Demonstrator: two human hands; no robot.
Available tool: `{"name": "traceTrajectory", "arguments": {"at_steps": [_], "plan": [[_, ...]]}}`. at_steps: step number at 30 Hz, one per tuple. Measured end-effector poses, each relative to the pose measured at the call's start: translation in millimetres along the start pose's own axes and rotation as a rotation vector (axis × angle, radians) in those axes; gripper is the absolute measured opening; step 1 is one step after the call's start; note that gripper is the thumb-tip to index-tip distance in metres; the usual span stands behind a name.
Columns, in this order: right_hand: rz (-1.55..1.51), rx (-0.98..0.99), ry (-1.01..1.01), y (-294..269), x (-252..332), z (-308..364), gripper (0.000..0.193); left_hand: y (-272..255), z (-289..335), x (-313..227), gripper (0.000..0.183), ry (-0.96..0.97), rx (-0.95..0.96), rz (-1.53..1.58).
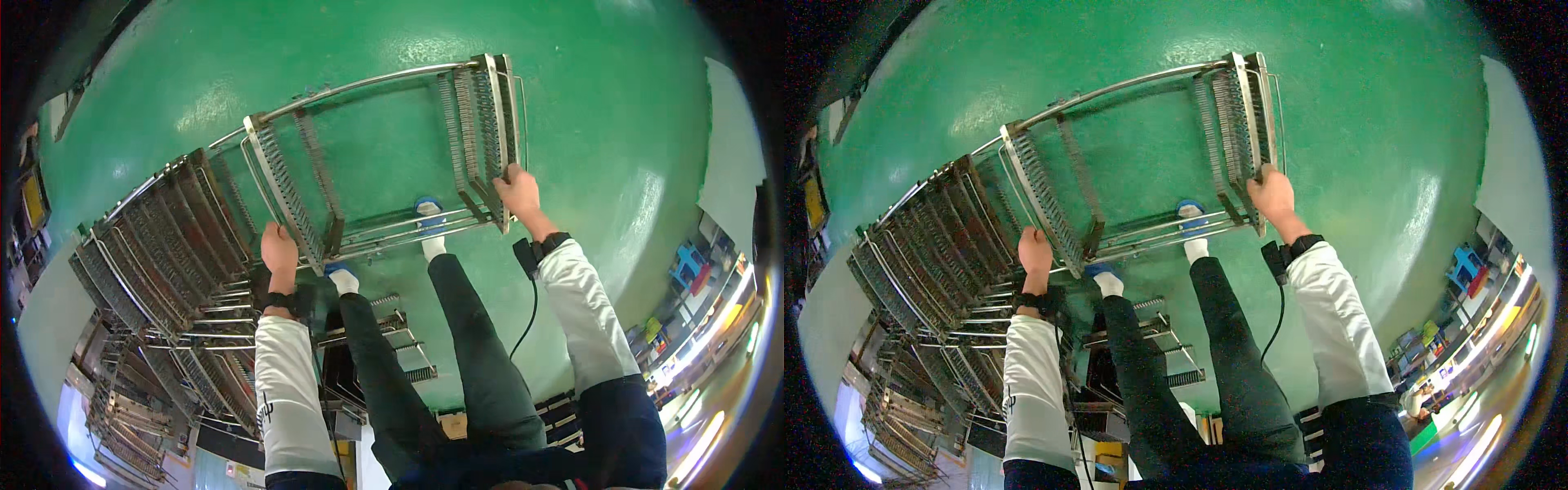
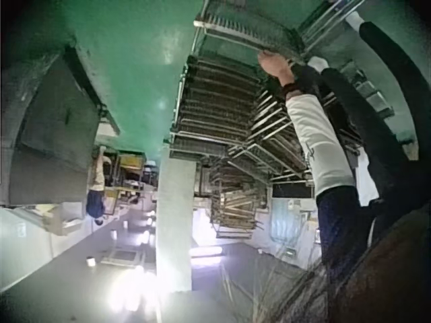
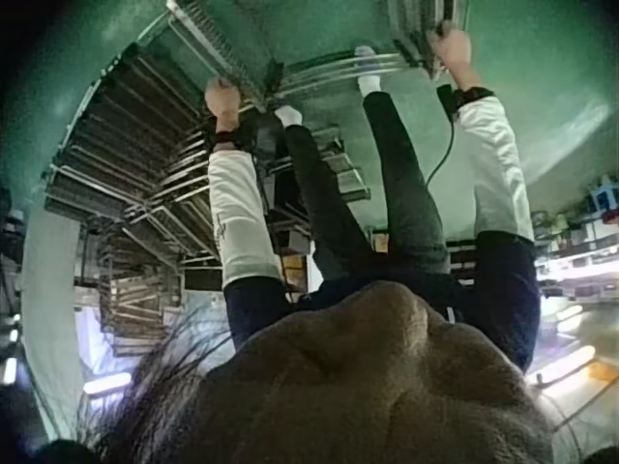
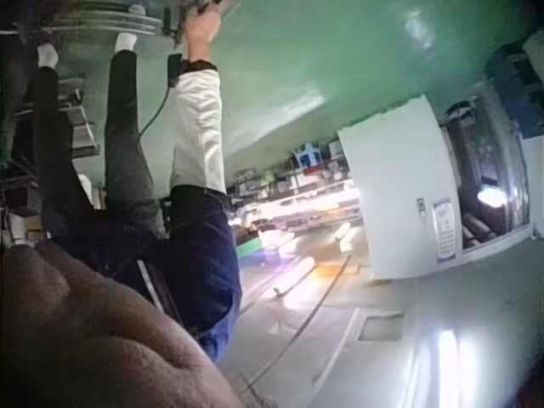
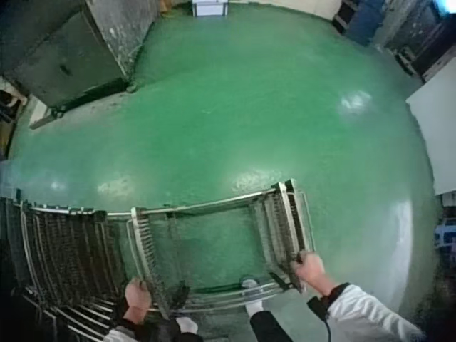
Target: Organizes and stacks metal racks in a fabrication floor area.
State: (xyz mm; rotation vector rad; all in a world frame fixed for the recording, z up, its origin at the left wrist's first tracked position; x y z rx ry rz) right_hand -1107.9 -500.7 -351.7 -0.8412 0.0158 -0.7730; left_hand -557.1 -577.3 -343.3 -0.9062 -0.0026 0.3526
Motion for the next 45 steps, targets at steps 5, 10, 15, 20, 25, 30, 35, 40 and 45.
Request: {"name": "traceTrajectory", "arguments": {"at_steps": [5, 10, 15, 20, 25, 30, 35, 40, 45], "plan": [[0.035, 0.006, 0.050, -8, -32, 3, 0.027, 3, 6, 25, 0.022, 0.035, -0.075, 0.048], [0.052, 0.091, 0.047, -18, -22, -1, 0.033, -9, 7, 17, 0.014, 0.044, -0.133, 0.043], [0.126, 0.074, 0.074, -28, -55, -2, 0.039, 11, 53, 0, 0.016, 0.068, -0.371, 0.556], [0.181, 0.078, 0.081, -43, -42, 6, 0.045, 124, 149, 4, 0.015, -0.253, 0.000, 1.131], [0.071, -0.404, -0.014, -67, -52, 9, 0.058, 204, 165, -21, 0.019, -0.569, 0.489, 1.366], [-0.192, -0.191, 0.074, -47, -98, -15, 0.065, 256, 140, -13, 0.021, -0.592, 0.399, 1.584], [-0.389, -0.074, 0.104, -42, -107, -12, 0.057, 280, 132, 11, 0.014, -0.480, 0.415, 2.187], [-0.389, -0.061, 0.249, -83, -97, 12, 0.054, 280, 127, -38, 0.016, -0.361, 0.607, 2.341], [-0.484, 0.017, 0.202, -58, -58, 10, 0.056, 296, 122, 33, 0.024, -0.248, 0.531, 2.435]]}}
Point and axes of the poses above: each hand's wrist, its own z-axis away from the middle knuckle, its own y-axis out of the palm, x = y × z, the point moved 5 cm from there along -z, towards the middle knuckle, and after that the axes turned 8 degrees about x, right-handed, at the moved point
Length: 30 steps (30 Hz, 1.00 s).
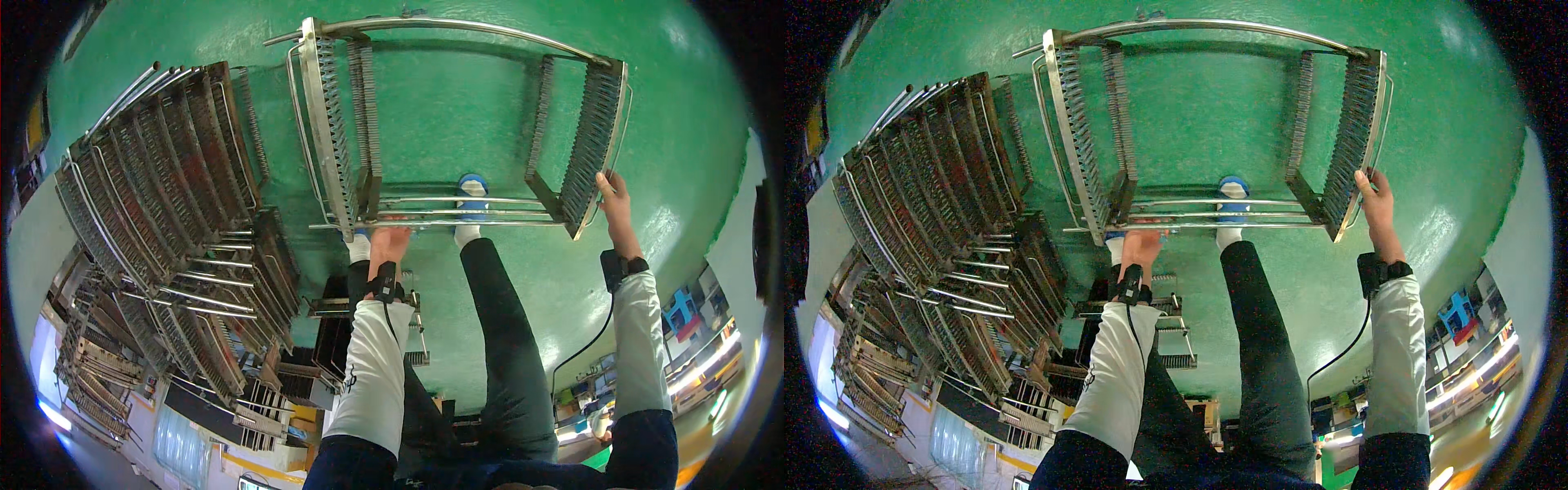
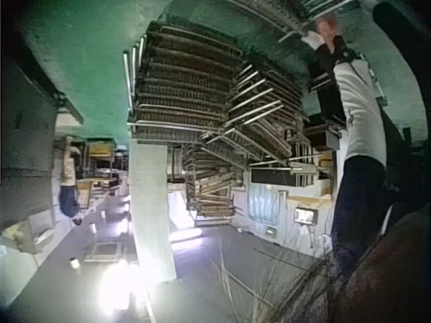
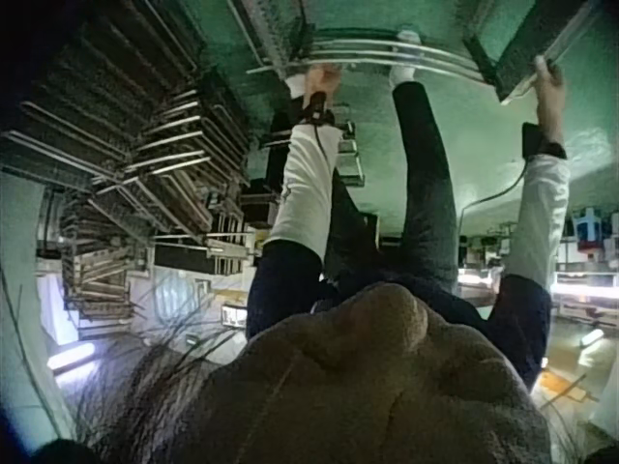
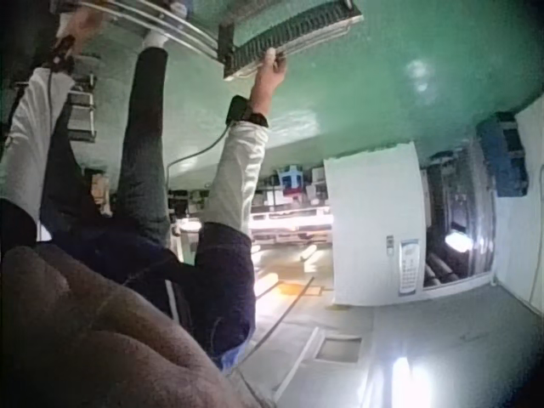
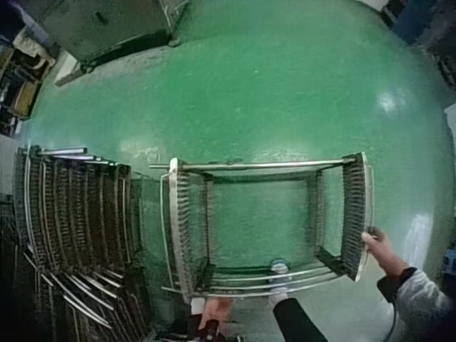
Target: Organizes and stacks metal racks in a fabrication floor area.
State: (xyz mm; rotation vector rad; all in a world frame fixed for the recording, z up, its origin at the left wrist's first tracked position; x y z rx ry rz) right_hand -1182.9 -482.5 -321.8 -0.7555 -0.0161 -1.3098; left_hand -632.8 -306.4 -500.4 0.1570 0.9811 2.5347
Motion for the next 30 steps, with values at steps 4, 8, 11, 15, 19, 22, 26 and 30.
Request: {"name": "traceTrajectory", "arguments": {"at_steps": [4, 8, 11, 15, 19, 22, 26, 30], "plan": [[0.020, -0.004, 0.052, -43, -24, -2, 0.058, 6, -10, 40, 0.027, -0.003, -0.392, -0.277], [-0.038, 0.024, 0.051, -54, -30, -8, 0.060, 12, -22, 43, 0.028, 0.027, -0.375, -0.354], [-0.069, 0.096, 0.027, -18, -15, -23, 0.062, 26, -93, 1, 0.030, 0.130, -0.398, -0.447], [-0.008, 0.008, 0.046, -31, -14, -8, 0.074, 7, -68, 24, 0.032, 0.163, -0.390, -0.533], [-0.092, 0.188, 0.115, -35, -17, -3, 0.081, 4, -57, 26, 0.034, 0.236, -0.371, -0.611], [-0.136, 0.235, 0.109, -35, -10, 0, 0.060, 0, -42, 23, 0.035, 0.292, -0.365, -0.665], [-0.204, 0.291, 0.085, -25, -5, -2, 0.056, -1, -29, 17, 0.037, 0.392, -0.377, -0.754], [-0.237, 0.273, 0.100, -32, -19, -1, 0.052, 42, -19, 25, 0.034, 0.442, -0.489, -0.844]]}}
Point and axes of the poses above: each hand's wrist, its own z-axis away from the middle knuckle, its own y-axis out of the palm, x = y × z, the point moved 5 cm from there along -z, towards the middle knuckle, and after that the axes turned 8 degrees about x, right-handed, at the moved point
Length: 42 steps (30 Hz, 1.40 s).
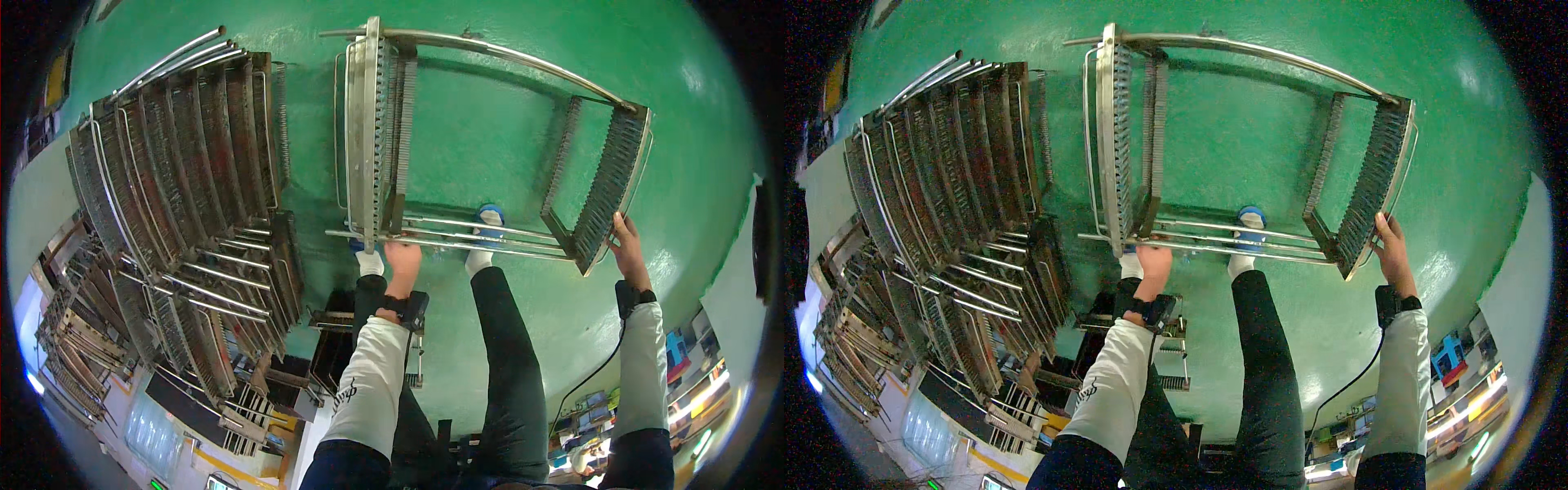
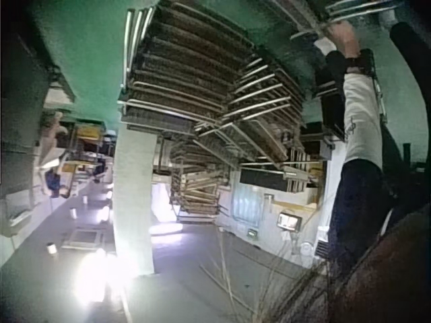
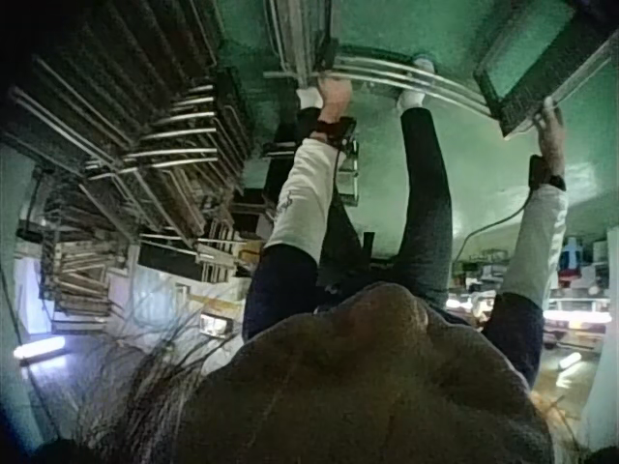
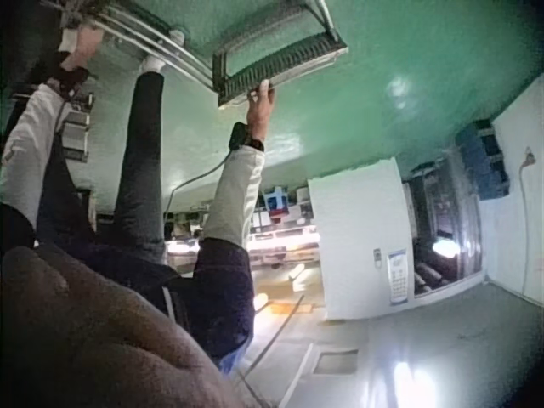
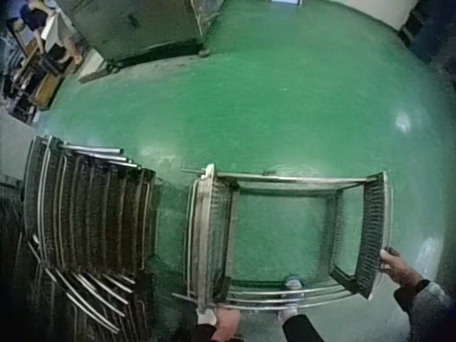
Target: Organizes and stacks metal racks in a fabrication floor area.
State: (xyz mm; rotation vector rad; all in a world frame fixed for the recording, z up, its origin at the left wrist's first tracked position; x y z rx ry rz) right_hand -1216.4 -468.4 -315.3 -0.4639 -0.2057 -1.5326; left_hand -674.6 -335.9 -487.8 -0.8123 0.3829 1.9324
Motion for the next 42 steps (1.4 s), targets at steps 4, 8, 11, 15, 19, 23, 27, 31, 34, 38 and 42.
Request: {"name": "traceTrajectory", "arguments": {"at_steps": [4, 8, 11, 15, 19, 23, 27, 31, 34, 38, 42], "plan": [[0.033, 0.033, -0.004, 8, 13, -5, 0.051, 32, -4, -72, 0.026, 0.433, -0.001, -0.906], [0.012, 0.007, -0.032, 8, 7, -13, 0.058, 46, -3, -76, 0.025, 0.272, -0.051, -1.016], [0.059, -0.019, 0.006, 18, 9, -11, 0.067, 42, 2, -79, 0.023, 0.178, -0.058, -0.992], [0.180, -0.062, 0.024, 12, -1, -3, 0.088, 46, 16, -77, 0.019, 0.020, -0.016, -0.857], [0.258, -0.109, 0.096, 4, -26, 10, 0.070, 46, 51, -76, 0.022, 0.066, 0.012, -0.735], [0.505, -0.008, 0.064, 1, -57, -5, 0.055, 37, 84, -80, 0.023, 0.097, 0.076, -0.669], [0.645, 0.184, -0.090, 54, -42, -25, 0.028, 28, 120, -106, 0.023, 0.125, 0.094, -0.613], [0.765, 0.281, -0.348, 133, 8, -27, 0.018, 15, 142, -144, 0.020, 0.130, 0.135, -0.487], [0.707, 0.449, -0.462, 212, 50, 2, 0.024, -23, 158, -173, 0.018, 0.206, 0.052, -0.423], [0.603, 0.603, -0.256, 312, 92, 54, 0.025, -98, 152, -226, 0.016, 0.330, -0.123, -0.455], [0.563, 0.803, -0.166, 417, 90, 121, 0.024, -205, 145, -289, 0.012, 0.466, -0.296, -0.589]]}}
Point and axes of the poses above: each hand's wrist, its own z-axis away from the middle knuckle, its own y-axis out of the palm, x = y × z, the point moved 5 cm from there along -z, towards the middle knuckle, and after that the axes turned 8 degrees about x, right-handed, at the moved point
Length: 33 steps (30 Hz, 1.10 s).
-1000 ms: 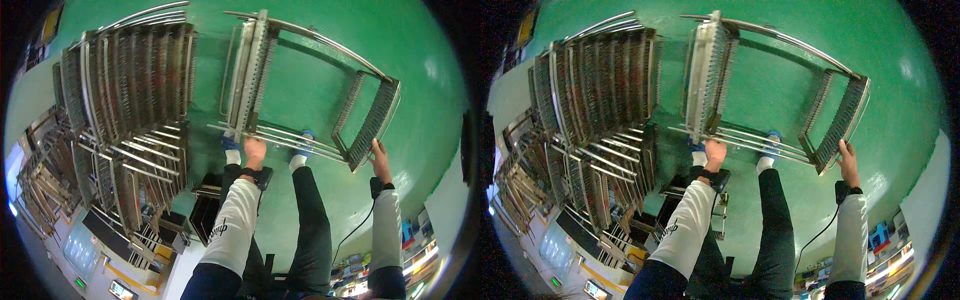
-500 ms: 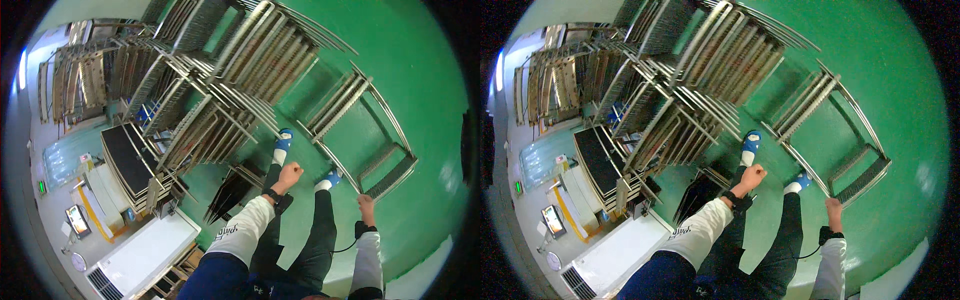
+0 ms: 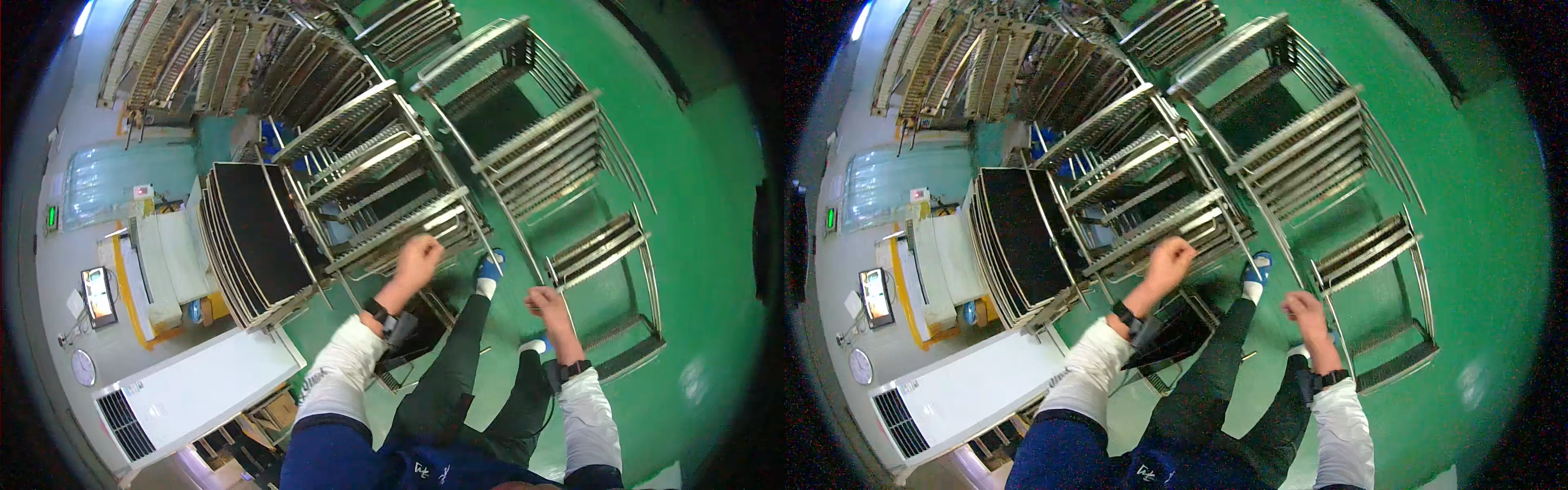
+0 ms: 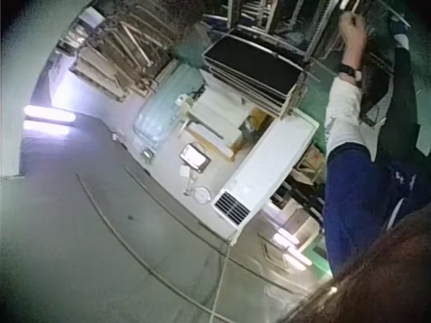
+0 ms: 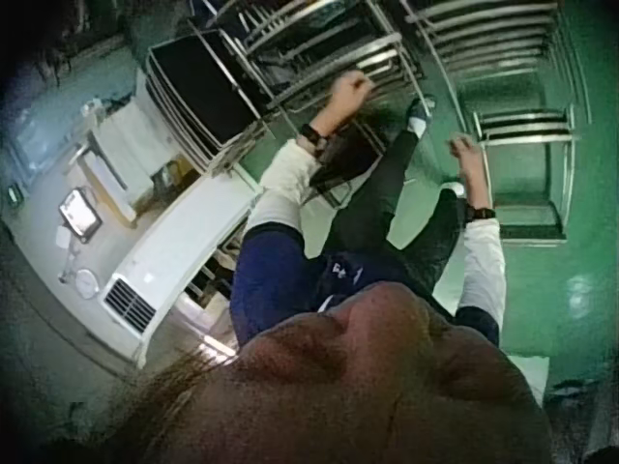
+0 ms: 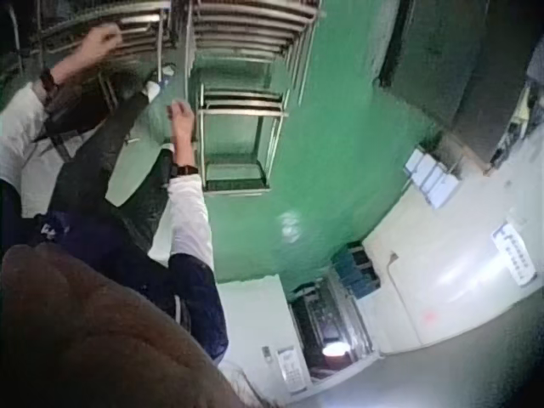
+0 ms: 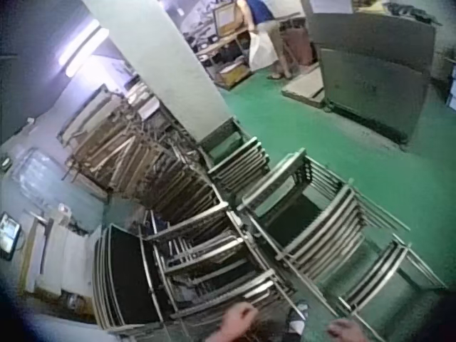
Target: Organizes and stacks metal racks in a fabrication floor area.
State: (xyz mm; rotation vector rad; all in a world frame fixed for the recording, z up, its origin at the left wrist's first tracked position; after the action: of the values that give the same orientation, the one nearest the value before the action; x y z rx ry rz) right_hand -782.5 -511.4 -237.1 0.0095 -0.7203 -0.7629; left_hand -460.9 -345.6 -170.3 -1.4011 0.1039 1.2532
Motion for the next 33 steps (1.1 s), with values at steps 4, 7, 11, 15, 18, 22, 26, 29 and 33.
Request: {"name": "traceTrajectory", "arguments": {"at_steps": [4, 7, 11, 15, 18, 22, 26, 29, 33], "plan": [[-0.181, 0.241, 0.123, 100, 24, -30, 0.035, -118, -67, -2, 0.012, 0.043, -0.131, -0.260], [-0.296, 0.297, 0.192, 153, 36, -51, 0.043, -194, -119, 24, 0.017, -0.008, -0.241, -0.567], [-0.448, 0.297, 0.285, 191, 21, -63, 0.056, -248, -148, 47, 0.044, -0.119, -0.315, -0.811], [-0.586, 0.221, 0.328, 195, 8, -63, 0.042, -250, -169, 67, 0.061, -0.214, -0.201, -0.827], [-0.658, 0.275, 0.332, 209, 12, -63, 0.051, -260, -177, 78, 0.065, -0.306, -0.040, -0.849], [-0.696, 0.274, 0.339, 215, 12, -61, 0.045, -273, -187, 92, 0.056, -0.344, -0.038, -0.702], [-0.786, 0.302, 0.349, 215, 15, -73, 0.034, -281, -200, 89, 0.056, -0.466, 0.009, -0.542], [-0.803, 0.317, 0.348, 212, 16, -77, 0.035, -282, -204, 64, 0.052, -0.385, 0.011, -0.458], [-0.747, 0.359, 0.300, 224, 30, -77, 0.035, -302, -195, 15, 0.045, -0.199, -0.087, -0.434]]}}
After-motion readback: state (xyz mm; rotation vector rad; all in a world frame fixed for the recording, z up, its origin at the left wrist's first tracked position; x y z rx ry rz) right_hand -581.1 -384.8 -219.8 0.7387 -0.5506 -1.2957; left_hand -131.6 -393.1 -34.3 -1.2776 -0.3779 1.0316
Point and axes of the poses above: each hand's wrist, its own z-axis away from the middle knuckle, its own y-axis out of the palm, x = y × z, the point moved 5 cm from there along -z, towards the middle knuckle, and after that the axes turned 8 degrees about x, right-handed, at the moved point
